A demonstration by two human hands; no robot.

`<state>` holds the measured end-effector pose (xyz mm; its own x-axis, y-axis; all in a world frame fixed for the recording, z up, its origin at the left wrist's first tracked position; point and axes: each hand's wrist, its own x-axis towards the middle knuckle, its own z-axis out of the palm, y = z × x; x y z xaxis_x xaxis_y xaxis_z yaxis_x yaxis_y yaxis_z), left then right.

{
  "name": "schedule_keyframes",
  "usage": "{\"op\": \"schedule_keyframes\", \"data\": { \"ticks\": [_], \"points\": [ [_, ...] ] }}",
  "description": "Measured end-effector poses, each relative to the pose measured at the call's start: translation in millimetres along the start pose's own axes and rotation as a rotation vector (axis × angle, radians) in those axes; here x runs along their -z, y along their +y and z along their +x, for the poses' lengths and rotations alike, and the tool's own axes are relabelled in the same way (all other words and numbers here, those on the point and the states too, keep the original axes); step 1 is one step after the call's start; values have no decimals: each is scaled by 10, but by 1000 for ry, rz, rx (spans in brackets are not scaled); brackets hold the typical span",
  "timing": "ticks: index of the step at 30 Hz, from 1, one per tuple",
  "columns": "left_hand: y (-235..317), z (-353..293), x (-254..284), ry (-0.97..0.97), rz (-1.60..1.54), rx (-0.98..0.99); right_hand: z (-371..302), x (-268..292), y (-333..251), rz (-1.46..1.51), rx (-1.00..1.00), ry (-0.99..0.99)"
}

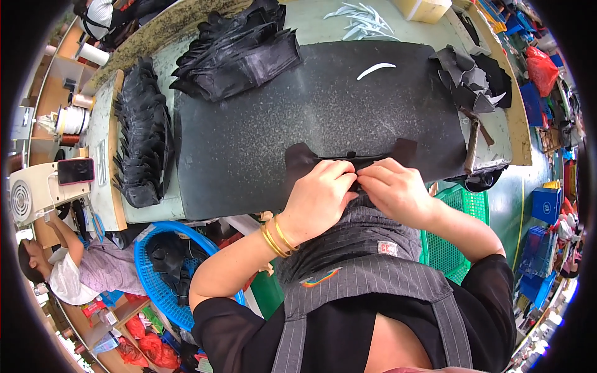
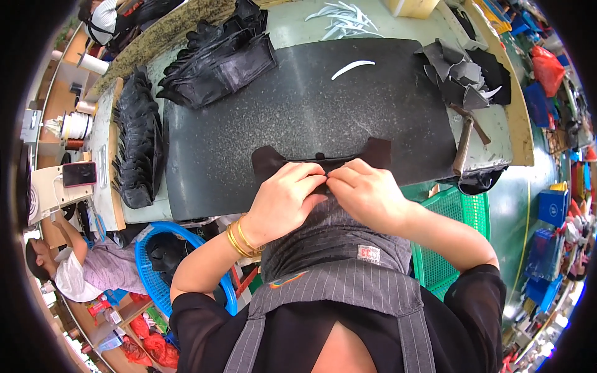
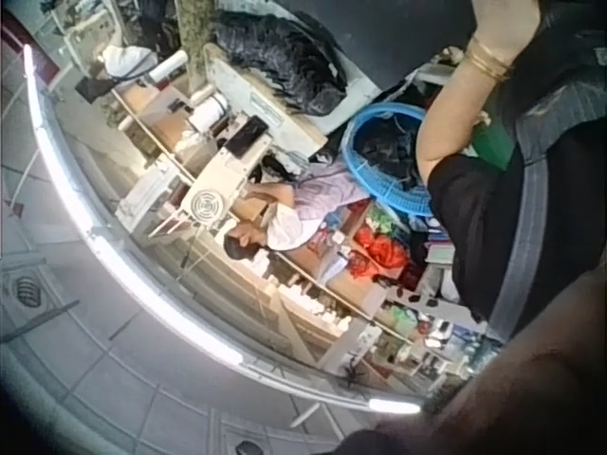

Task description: The recorder is assembling leather shoe uppers by hammering seams and manually applying adhesive reinforcing strips at a factory workbench.

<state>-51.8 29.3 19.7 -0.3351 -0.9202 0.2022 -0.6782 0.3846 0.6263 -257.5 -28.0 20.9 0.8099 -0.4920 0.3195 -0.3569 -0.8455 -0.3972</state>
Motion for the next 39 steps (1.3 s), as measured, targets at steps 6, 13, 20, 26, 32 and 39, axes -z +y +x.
{"op": "schedule_keyframes", "data": {
  "ticks": [6,13,20,26,32,39],
  "points": [
    [3,74,22,-80,-7,-5,-96,-104,136,123,-66,73],
    [-32,-12,-108,71,369,-308,-301,-149,326,62,242,123],
    [34,-27,-191,109,336,-211,-346,-262,315,319,83,210],
    [58,-68,-227,103,461,-280,-383,-256,284,262,120,219],
    [53,-45,-196,79,482,-335,-420,-285,315,252,118,235],
    [27,-44,-182,97,533,-402,-513,-235,248,351,100,207]
  ]
}}
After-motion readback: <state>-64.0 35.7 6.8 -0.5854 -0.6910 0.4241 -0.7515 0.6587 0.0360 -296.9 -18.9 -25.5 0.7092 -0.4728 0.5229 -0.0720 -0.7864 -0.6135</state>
